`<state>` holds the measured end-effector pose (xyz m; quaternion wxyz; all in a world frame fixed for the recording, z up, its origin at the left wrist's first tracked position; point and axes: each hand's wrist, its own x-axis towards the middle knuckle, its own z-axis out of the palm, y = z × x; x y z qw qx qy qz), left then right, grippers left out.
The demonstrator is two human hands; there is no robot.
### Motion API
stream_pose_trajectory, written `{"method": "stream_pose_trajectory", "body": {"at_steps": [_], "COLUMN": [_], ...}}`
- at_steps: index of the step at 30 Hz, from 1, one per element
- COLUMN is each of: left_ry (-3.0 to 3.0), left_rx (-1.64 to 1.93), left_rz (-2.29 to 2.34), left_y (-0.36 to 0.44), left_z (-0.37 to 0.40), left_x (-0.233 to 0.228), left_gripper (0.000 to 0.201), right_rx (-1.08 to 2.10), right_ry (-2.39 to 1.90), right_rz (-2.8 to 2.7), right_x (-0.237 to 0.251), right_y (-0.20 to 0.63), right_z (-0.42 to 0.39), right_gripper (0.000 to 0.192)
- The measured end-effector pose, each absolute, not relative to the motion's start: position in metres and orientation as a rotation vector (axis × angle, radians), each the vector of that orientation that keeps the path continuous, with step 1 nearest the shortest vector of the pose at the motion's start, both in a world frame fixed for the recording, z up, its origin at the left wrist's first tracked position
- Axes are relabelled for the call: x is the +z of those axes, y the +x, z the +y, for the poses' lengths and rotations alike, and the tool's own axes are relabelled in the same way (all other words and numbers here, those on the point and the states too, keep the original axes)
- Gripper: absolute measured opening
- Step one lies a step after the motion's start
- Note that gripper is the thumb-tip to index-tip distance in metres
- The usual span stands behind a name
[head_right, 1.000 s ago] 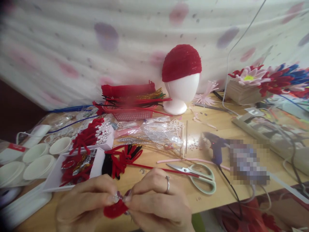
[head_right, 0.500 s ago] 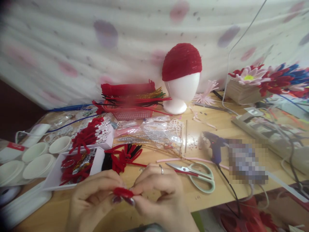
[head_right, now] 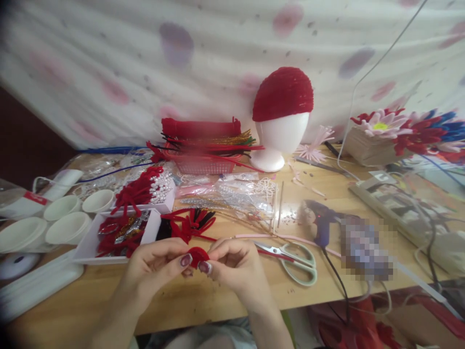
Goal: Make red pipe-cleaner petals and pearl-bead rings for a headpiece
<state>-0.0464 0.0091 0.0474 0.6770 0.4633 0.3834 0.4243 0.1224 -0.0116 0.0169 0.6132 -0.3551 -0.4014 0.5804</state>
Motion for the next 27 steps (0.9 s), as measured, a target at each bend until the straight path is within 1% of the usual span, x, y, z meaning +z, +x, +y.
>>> {"method": "stream_pose_trajectory", "body": {"at_steps": [6, 12, 17, 21, 24, 27], "left_ry": [1.040, 1.055, 1.073, 1.055, 1.058, 1.131], "left_rx": [0.959, 0.965, 0.989, 1.029, 1.074, 1.080], "left_rz": [0.949, 0.979, 0.950, 0.910, 0.855, 0.759], "left_y": [-0.051, -0.046, -0.042, -0.043, -0.046, -0.049], "left_z": [0.012, 0.010, 0.008, 0.008, 0.008, 0.009], "left_x": [0.044, 0.045, 0.042, 0.042, 0.041, 0.040], "left_gripper": [0.016, 0.008, 0.012, 0.013, 0.013, 0.008], "right_rx": [1.367, 1.358, 1.262, 1.194, 1.095, 0.953], "right_ry": [-0.893, -0.871, -0.862, -0.837, -0.835, -0.861], "right_rz": [-0.788, -0.791, -0.851, -0.912, -1.037, -1.111], "right_x": [0.009, 0.011, 0.015, 0.018, 0.018, 0.019], "right_y": [0.120, 0.118, 0.117, 0.116, 0.111, 0.106], "right_z": [-0.011, -0.011, -0.011, -0.012, -0.019, -0.025], "right_gripper": [0.015, 0.016, 0.015, 0.019, 0.024, 0.020]}}
